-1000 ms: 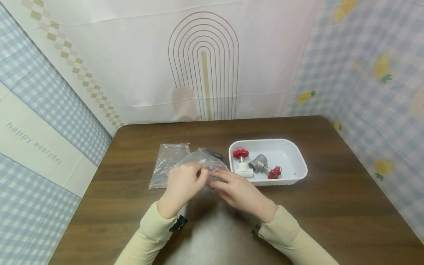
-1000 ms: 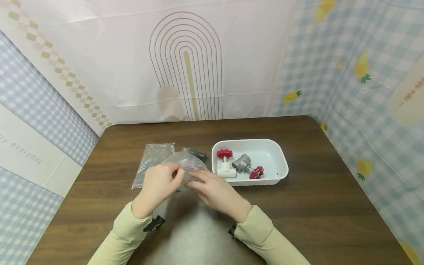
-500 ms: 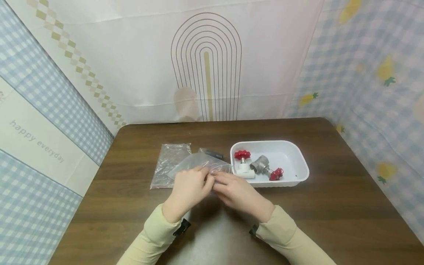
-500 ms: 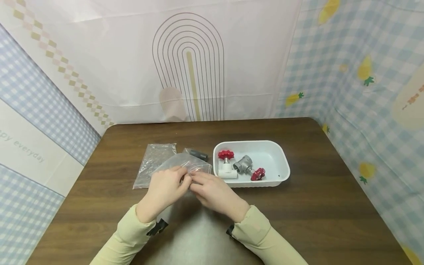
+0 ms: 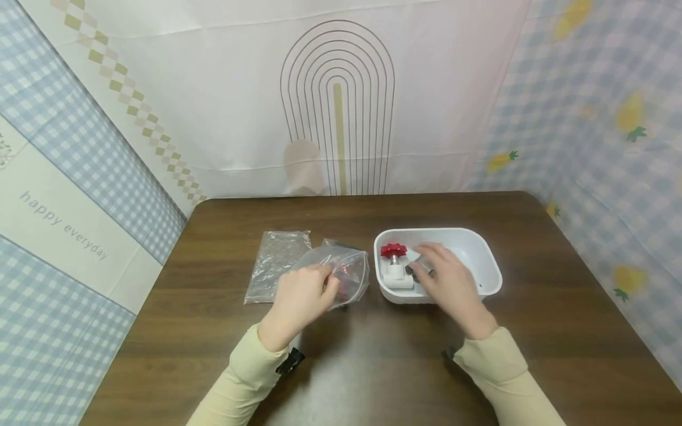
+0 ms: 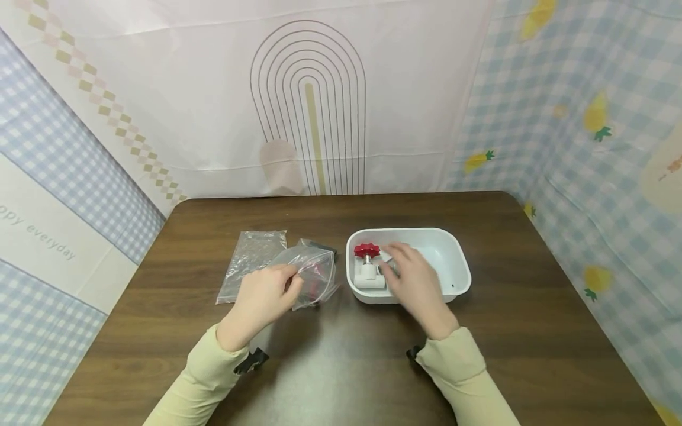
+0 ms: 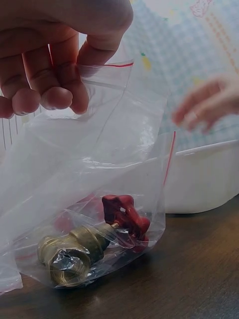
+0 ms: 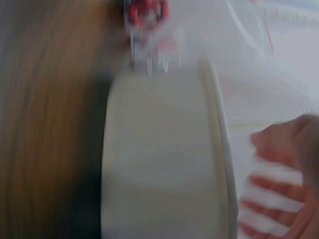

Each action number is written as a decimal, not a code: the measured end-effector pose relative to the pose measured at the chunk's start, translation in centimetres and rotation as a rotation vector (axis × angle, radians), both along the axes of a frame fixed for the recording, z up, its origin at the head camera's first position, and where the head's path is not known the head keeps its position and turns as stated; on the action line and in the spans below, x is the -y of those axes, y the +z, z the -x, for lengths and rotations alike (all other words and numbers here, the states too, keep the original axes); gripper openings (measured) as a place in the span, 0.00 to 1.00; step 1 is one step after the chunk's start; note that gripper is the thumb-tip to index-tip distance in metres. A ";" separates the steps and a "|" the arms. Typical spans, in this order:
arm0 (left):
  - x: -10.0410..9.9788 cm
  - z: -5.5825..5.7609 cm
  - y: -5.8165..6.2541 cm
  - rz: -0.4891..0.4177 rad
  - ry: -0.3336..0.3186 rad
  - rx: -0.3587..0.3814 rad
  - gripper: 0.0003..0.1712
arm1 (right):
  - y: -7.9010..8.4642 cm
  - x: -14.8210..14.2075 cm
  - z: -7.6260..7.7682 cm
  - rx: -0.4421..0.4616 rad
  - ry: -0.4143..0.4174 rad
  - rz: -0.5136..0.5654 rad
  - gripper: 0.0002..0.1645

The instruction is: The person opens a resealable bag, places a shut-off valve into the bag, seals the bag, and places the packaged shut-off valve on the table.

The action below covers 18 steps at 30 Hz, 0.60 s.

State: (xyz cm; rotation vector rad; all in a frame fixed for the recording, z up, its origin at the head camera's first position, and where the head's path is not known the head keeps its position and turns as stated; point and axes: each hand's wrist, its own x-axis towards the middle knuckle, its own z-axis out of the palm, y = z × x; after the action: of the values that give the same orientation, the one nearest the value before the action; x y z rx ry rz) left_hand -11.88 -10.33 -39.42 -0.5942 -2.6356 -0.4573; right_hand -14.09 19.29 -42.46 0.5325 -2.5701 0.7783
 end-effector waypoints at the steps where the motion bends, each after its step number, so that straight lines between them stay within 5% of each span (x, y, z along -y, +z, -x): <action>1: 0.0 0.0 0.0 0.002 0.001 0.006 0.19 | 0.0 -0.9 0.0 0.074 -0.061 -0.023 0.24; 4: 0.1 0.1 0.1 0.005 0.005 0.017 0.19 | 0.3 -3.1 -0.2 0.285 -0.178 -0.102 0.32; 8: 0.3 0.1 0.3 0.001 0.010 0.020 0.20 | 0.5 -4.7 -0.5 0.471 -0.193 -0.170 0.40; 18: 0.4 0.2 0.2 -0.007 0.012 0.024 0.20 | -0.1 -5.4 -0.3 0.573 -0.128 -0.184 0.43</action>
State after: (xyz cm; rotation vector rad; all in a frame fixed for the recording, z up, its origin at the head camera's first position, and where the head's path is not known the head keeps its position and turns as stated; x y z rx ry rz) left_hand -12.10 -10.70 -39.19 -0.5738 -2.6573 -0.4731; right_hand -13.74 24.66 -42.58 0.2082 -3.1873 0.7340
